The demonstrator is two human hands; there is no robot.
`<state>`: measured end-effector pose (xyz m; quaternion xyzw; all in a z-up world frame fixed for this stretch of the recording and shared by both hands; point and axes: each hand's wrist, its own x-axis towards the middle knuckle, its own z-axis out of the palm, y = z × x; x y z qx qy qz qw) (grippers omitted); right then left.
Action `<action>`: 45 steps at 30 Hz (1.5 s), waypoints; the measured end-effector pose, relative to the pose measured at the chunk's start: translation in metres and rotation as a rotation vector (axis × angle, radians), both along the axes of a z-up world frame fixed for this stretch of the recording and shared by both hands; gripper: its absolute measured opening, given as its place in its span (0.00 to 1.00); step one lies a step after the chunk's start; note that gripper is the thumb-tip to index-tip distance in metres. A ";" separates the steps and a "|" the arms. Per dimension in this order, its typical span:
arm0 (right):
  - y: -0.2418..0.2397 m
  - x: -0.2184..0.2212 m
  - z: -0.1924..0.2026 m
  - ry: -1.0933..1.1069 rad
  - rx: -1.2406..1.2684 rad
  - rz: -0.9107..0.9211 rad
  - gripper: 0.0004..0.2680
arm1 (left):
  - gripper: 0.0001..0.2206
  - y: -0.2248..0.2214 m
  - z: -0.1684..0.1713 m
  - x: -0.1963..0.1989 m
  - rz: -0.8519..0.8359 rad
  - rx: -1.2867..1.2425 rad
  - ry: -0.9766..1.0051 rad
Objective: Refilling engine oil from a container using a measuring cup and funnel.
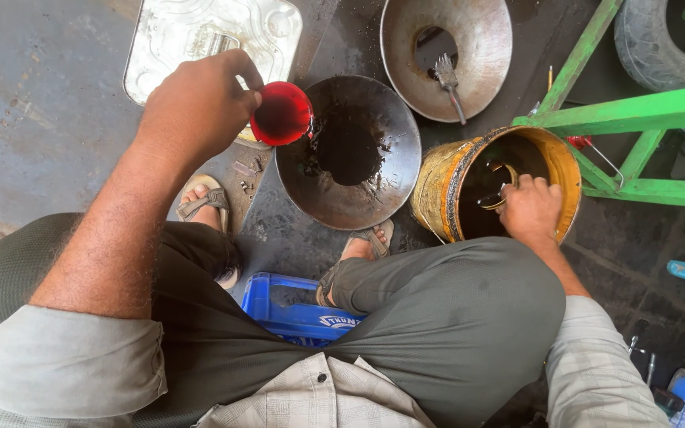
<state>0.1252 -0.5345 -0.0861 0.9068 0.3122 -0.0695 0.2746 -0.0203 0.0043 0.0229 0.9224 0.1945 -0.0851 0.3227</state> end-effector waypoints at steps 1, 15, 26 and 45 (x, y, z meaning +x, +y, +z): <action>-0.006 -0.001 -0.001 -0.017 0.030 -0.034 0.11 | 0.07 0.001 0.000 0.000 0.000 -0.014 -0.008; -0.056 -0.053 0.027 -0.096 0.590 -0.462 0.13 | 0.09 0.006 0.004 -0.004 -0.029 -0.003 0.019; -0.049 -0.064 0.096 -0.232 0.822 -0.262 0.14 | 0.07 0.008 -0.012 -0.002 -0.028 0.028 -0.036; 0.149 -0.063 0.241 -0.012 0.705 0.283 0.13 | 0.07 0.011 -0.033 0.007 0.020 -0.005 -0.114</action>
